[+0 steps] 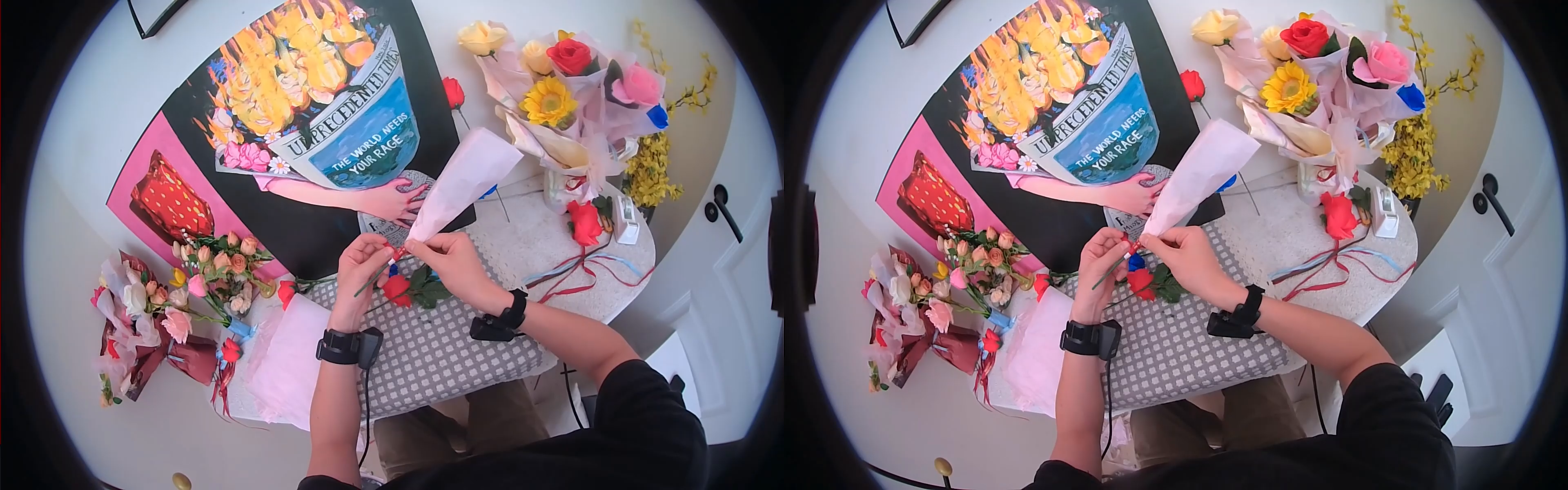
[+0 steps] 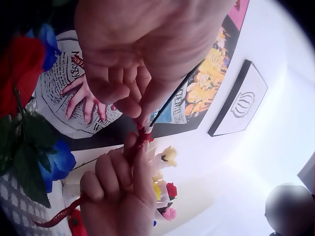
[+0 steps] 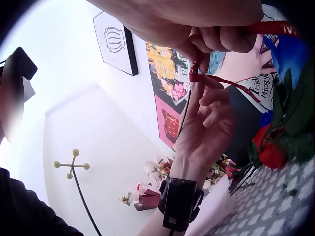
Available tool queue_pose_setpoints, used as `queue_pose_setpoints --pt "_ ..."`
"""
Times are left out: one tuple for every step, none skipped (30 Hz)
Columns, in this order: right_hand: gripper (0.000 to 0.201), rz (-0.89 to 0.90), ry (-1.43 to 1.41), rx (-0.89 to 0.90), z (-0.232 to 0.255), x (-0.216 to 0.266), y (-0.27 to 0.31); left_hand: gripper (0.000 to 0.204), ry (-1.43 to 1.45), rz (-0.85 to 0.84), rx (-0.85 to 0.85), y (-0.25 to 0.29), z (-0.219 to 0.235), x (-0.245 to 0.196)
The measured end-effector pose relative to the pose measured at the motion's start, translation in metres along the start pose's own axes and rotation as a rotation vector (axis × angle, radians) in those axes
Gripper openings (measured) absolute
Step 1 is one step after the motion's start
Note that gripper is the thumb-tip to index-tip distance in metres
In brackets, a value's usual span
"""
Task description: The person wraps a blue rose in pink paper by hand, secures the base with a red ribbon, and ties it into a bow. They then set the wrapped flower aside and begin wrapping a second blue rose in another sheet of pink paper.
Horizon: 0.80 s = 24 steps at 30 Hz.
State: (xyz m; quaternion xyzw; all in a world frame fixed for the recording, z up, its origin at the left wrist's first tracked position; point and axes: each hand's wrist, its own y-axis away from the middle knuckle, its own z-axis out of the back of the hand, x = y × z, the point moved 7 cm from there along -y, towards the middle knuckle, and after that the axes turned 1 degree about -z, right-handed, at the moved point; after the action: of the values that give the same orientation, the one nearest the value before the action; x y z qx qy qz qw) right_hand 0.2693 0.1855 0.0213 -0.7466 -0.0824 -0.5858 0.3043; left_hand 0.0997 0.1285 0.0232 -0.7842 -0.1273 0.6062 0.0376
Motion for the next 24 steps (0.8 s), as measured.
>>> queue_pose_setpoints --pt "0.031 0.001 0.000 -0.001 0.001 -0.001 0.000 0.014 0.000 0.000 0.001 0.000 0.001 -0.002" --pt "0.031 -0.002 0.008 0.002 0.001 -0.003 -0.001 0.013 -0.083 -0.022 0.015 0.000 0.001 -0.007" --pt "0.031 -0.005 0.015 0.005 0.001 -0.004 -0.002 0.013 -0.167 -0.043 0.029 0.001 0.002 -0.010" --pt "0.031 -0.004 0.015 0.004 0.001 -0.005 -0.001 0.013 -0.167 -0.043 0.030 0.001 0.004 -0.013" --pt "0.032 0.002 0.032 0.002 0.001 -0.004 0.000 0.011 -0.282 -0.056 0.027 0.002 0.005 -0.016" --pt "0.032 0.009 0.049 -0.002 0.000 -0.003 0.000 0.010 -0.396 -0.070 0.025 0.003 0.005 -0.018" --pt "0.032 0.010 0.050 -0.005 0.000 -0.004 0.001 0.010 -0.396 -0.070 0.028 0.003 0.002 -0.019" --pt "0.032 0.016 0.045 -0.012 0.000 -0.005 0.001 0.009 -0.438 -0.067 0.036 0.005 -0.002 -0.020" --pt "0.032 0.021 0.040 -0.017 0.000 -0.005 0.001 0.010 -0.481 -0.063 0.043 0.006 -0.005 -0.021" --pt "0.032 0.021 0.041 -0.015 0.000 -0.005 0.000 0.010 -0.480 -0.064 0.041 0.006 -0.005 -0.021" --pt "0.032 0.004 0.039 -0.015 0.001 -0.005 0.000 0.013 -0.509 -0.058 0.050 0.006 -0.006 -0.020" --pt "0.032 -0.014 0.035 -0.017 0.001 -0.005 0.000 0.016 -0.538 -0.051 0.059 0.006 -0.007 -0.019" --pt "0.032 -0.015 0.035 -0.016 0.001 -0.004 0.000 0.016 -0.538 -0.050 0.058 0.006 -0.006 -0.019" --pt "0.032 0.000 0.032 -0.022 0.001 -0.002 0.000 0.018 -0.551 -0.054 0.060 0.006 -0.006 -0.019" --pt "0.032 0.014 0.029 -0.029 0.001 0.000 0.000 0.019 -0.565 -0.057 0.064 0.006 -0.005 -0.018" --pt "0.032 0.013 0.028 -0.030 0.002 -0.001 -0.001 0.019 -0.565 -0.055 0.064 0.006 -0.005 -0.017" --pt "0.033 0.009 0.054 -0.026 0.003 -0.003 -0.001 0.020 -0.554 -0.063 0.057 0.006 -0.004 -0.017" --pt "0.033 0.005 0.080 -0.021 0.003 -0.004 -0.001 0.022 -0.542 -0.070 0.050 0.006 -0.003 -0.017" --pt "0.033 0.004 0.080 -0.021 0.004 -0.003 -0.001 0.022 -0.542 -0.070 0.050 0.006 -0.003 -0.017" --pt "0.032 -0.003 0.090 -0.016 0.004 -0.003 0.000 0.024 -0.544 -0.104 0.075 0.007 -0.007 -0.019" --pt "0.031 -0.009 0.100 -0.010 0.004 -0.003 0.000 0.026 -0.545 -0.139 0.100 0.007 -0.010 -0.021" --pt "0.031 -0.009 0.100 -0.010 0.004 -0.003 -0.001 0.026 -0.545 -0.140 0.101 0.007 -0.010 -0.020" --pt "0.031 -0.008 0.103 -0.013 0.005 -0.003 -0.001 0.028 -0.555 -0.127 0.105 0.007 -0.009 -0.018" --pt "0.031 -0.007 0.106 -0.016 0.005 -0.003 -0.001 0.029 -0.566 -0.113 0.109 0.007 -0.009 -0.017"
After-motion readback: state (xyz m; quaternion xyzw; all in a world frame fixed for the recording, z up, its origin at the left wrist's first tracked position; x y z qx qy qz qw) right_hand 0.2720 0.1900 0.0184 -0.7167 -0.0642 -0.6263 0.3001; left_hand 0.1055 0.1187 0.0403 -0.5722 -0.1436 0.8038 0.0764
